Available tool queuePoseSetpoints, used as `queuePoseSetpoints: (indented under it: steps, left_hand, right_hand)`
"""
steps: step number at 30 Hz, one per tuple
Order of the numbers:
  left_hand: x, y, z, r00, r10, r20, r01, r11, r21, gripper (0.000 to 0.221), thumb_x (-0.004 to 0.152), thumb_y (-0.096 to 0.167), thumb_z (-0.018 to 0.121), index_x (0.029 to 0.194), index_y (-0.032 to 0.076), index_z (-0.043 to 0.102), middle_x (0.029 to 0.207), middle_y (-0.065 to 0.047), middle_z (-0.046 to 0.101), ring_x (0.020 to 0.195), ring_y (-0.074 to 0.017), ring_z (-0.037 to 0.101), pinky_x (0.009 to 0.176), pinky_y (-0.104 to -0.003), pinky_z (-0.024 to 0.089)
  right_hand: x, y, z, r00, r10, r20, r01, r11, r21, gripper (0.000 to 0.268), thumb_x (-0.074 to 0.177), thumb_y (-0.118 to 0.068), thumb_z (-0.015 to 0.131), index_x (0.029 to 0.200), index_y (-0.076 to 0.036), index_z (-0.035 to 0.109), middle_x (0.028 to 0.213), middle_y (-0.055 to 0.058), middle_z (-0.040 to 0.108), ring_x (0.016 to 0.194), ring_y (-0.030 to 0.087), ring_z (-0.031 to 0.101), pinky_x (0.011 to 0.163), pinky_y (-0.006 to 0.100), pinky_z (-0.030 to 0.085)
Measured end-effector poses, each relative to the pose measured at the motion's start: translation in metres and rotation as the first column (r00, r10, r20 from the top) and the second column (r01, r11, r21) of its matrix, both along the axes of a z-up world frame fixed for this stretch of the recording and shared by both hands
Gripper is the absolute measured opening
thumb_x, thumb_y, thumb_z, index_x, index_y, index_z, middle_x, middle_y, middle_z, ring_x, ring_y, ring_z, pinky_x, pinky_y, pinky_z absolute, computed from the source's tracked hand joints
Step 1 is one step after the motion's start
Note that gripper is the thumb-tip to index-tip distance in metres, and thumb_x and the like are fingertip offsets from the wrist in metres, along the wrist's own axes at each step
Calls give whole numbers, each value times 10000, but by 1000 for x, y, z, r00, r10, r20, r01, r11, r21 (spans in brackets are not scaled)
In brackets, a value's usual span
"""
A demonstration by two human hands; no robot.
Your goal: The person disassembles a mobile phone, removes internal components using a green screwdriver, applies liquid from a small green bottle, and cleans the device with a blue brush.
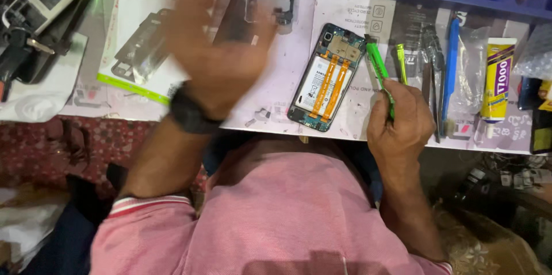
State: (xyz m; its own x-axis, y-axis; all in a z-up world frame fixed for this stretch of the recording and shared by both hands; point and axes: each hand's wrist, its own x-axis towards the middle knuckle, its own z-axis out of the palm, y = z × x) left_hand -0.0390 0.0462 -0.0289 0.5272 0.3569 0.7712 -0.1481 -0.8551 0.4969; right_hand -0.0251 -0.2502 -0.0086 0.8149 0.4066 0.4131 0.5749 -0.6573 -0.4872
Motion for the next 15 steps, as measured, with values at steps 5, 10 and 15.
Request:
queuePoseSetpoints:
  steps: [5, 10, 15]
  left_hand:
    - [-39, 125, -24, 733, 526, -432, -534, 838, 115, 625, 940, 226, 899, 1365, -25, 514, 1230, -161, 643, 1104, -291, 668, 963, -386, 549]
    - [-53, 165, -3, 712, 394, -580, -416, 903, 103, 576, 972, 179, 856, 1390, -21, 513, 1267, -154, 661, 1136, -278, 688, 992, -372, 558]
    - [-38, 144, 49, 942, 130, -308, -143, 990, -21, 531, 1004, 132, 812, 1416, -17, 513, 1304, -148, 679, 1167, -265, 708, 1020, -357, 568]
  right_hand:
    - [0, -6, -6, 1000, 25, -3, -25, 999, 26, 235, 1013, 46, 687, 1237, -2, 630, 1022, 215, 669, 836, 378, 669, 729, 440, 531]
    - [0, -7, -6, 999, 19, 42, -21, 999, 37, 244, 996, 49, 695, 1224, -9, 633, 1022, 208, 668, 867, 393, 665, 733, 452, 530]
    - [2, -5, -3, 993, 2, 120, -16, 993, 117, 234, 941, 61, 677, 1164, 13, 626, 959, 202, 657, 844, 387, 661, 740, 477, 540]
